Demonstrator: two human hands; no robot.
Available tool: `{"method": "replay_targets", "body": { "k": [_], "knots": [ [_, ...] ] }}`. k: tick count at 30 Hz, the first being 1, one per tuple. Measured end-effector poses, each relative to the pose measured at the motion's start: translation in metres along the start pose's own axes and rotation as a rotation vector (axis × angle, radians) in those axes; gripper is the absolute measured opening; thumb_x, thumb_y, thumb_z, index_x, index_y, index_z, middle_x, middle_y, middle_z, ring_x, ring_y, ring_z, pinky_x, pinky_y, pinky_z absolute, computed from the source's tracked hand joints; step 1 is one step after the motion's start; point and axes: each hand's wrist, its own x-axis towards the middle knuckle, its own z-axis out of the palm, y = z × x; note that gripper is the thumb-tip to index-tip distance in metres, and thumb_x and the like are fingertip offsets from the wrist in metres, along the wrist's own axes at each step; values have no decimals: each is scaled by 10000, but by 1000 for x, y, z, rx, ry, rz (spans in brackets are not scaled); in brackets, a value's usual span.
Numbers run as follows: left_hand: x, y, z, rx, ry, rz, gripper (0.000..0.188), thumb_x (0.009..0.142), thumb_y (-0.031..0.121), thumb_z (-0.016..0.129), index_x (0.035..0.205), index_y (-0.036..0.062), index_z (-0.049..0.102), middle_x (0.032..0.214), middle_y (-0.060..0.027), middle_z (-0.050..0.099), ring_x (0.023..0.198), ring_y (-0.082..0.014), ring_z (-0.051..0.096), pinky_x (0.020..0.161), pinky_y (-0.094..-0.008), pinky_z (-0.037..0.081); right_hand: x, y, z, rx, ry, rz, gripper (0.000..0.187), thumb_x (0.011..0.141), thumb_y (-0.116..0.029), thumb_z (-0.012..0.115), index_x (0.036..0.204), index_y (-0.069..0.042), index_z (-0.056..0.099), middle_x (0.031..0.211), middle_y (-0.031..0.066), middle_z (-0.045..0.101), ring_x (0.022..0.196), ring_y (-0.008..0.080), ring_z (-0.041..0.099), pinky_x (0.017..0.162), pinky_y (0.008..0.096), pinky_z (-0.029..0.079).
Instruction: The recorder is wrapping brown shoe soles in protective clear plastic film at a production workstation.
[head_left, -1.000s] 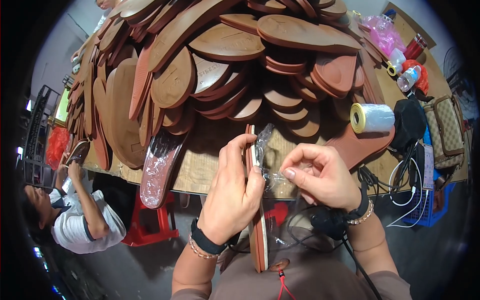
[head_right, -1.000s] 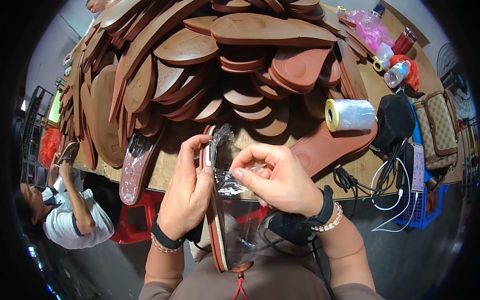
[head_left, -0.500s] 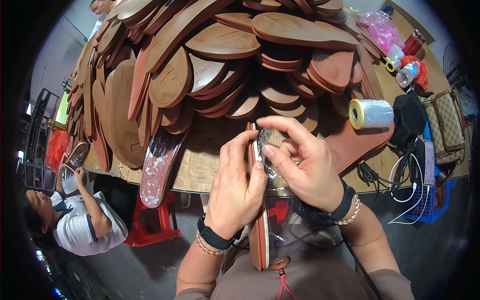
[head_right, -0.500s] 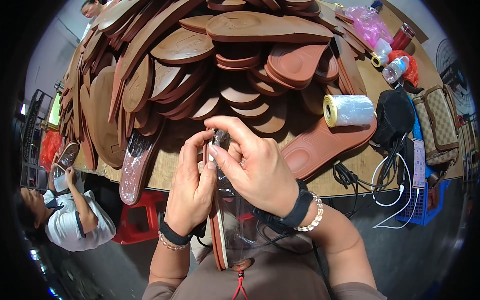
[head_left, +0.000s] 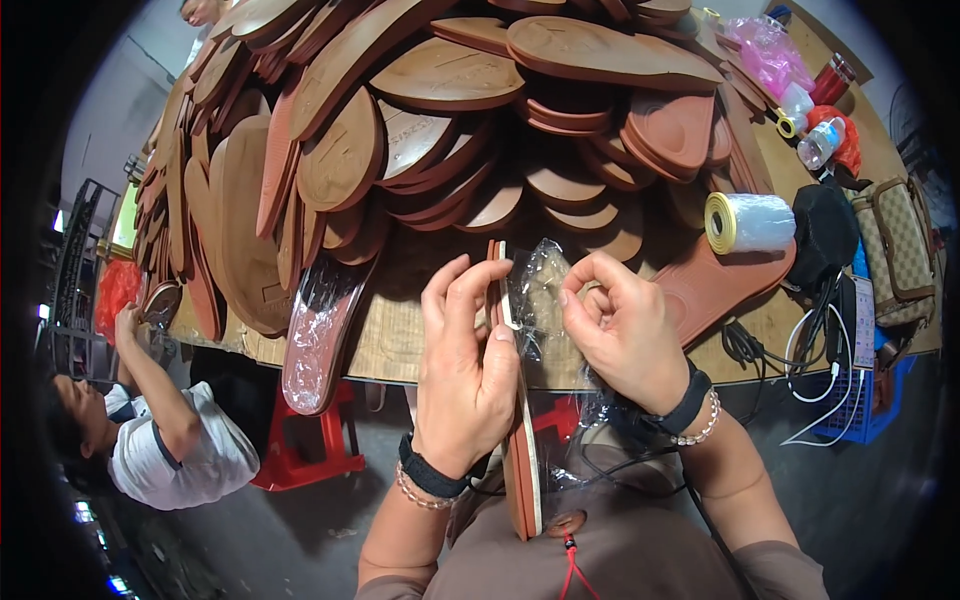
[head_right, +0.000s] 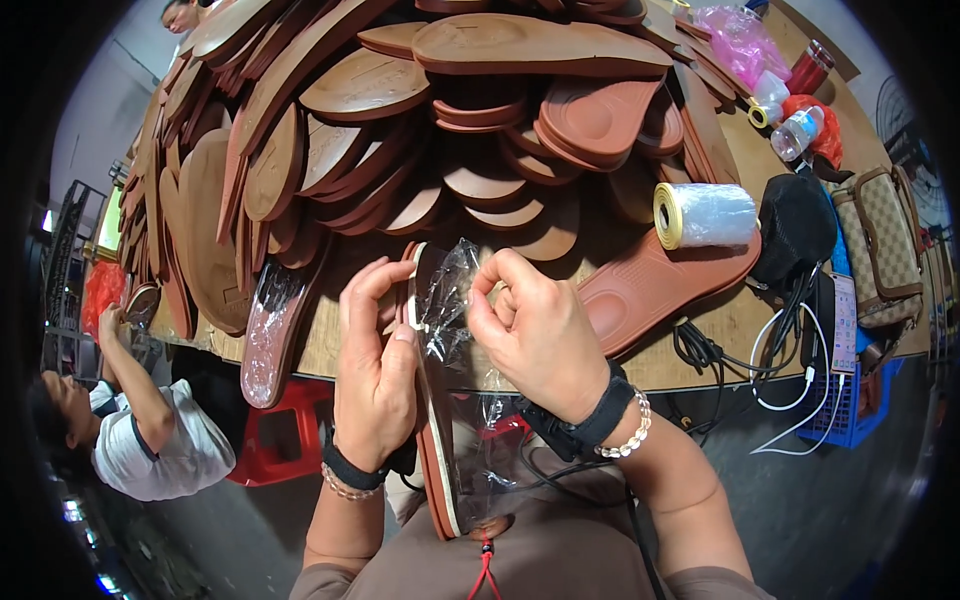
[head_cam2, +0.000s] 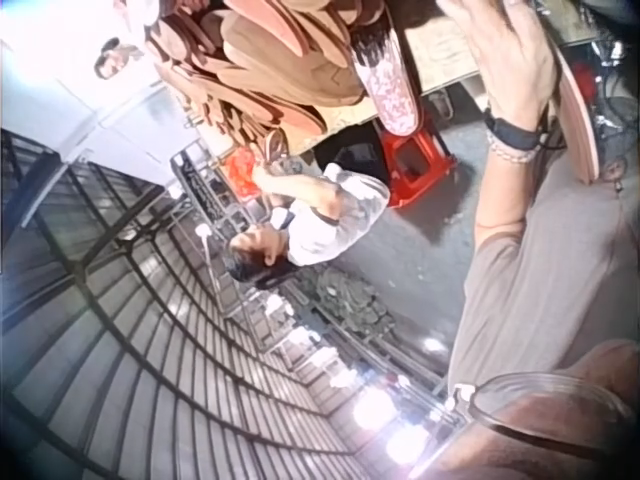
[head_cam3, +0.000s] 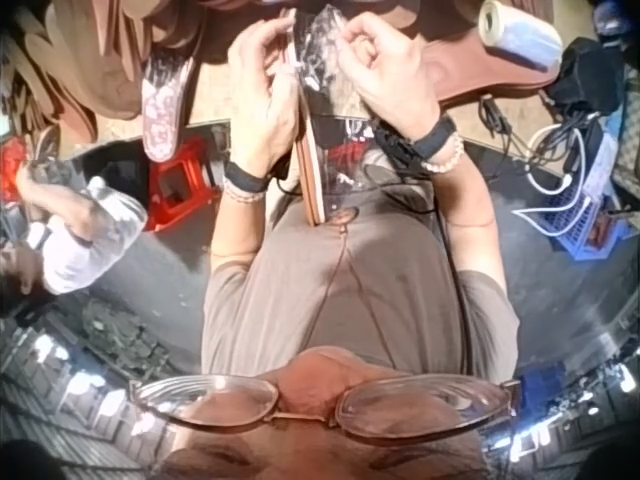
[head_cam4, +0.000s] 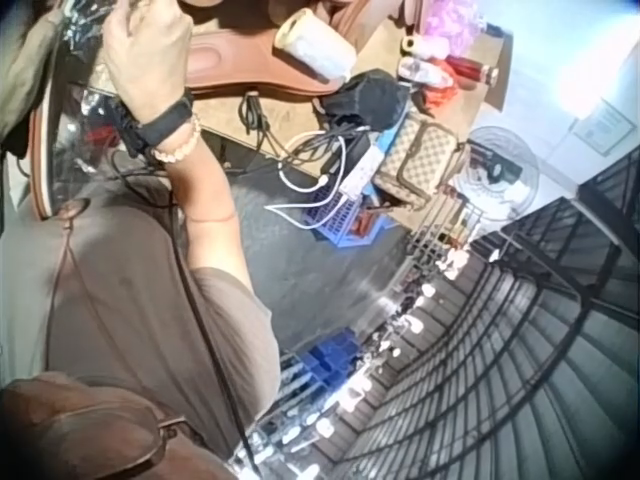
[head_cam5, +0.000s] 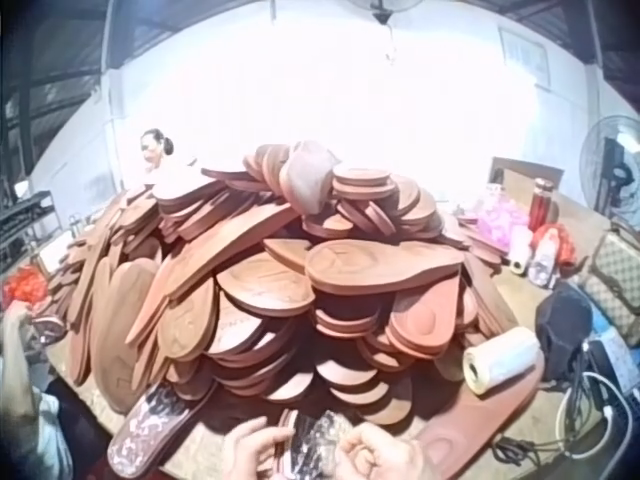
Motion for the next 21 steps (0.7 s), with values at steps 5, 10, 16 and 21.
{"method": "replay_targets", "body": {
  "k": [5,10,16,21],
  "knots": [
    [0,-5,-2,127,-5,117,259,954,52,480,1121,10,673,1295,-150,600,1463,-335,408,1104,-439,418,2,-9,0,-87,-16,-14,122,944,-55,703,1023,-20,616,603,80,538,507,247,559,538,394,451],
    [1,-8,-2,112,-28,128,279,969,88,460,1133,5,670,1255,-137,634,1439,-346,435,1112,-444,414,5,-2,7,-250,171,-371,253,851,-5,735,1091,-27,657,952,150,648,796,329,660,698,422,530],
    [1,-7,-2,50,-49,113,306,969,79,522,1242,10,643,1390,-276,489,1307,-418,544,1081,-468,470,13,-13,-5,-300,32,-760,350,774,-48,718,1123,-28,698,1084,152,634,973,339,653,884,446,508],
    [1,-9,-3,73,-52,156,388,905,108,586,1274,-6,617,1381,-280,513,1317,-432,538,1080,-485,473,19,-15,-2,-211,-6,-668,204,834,-108,712,1027,-45,690,974,114,658,919,318,650,840,430,477]
  ]
}}
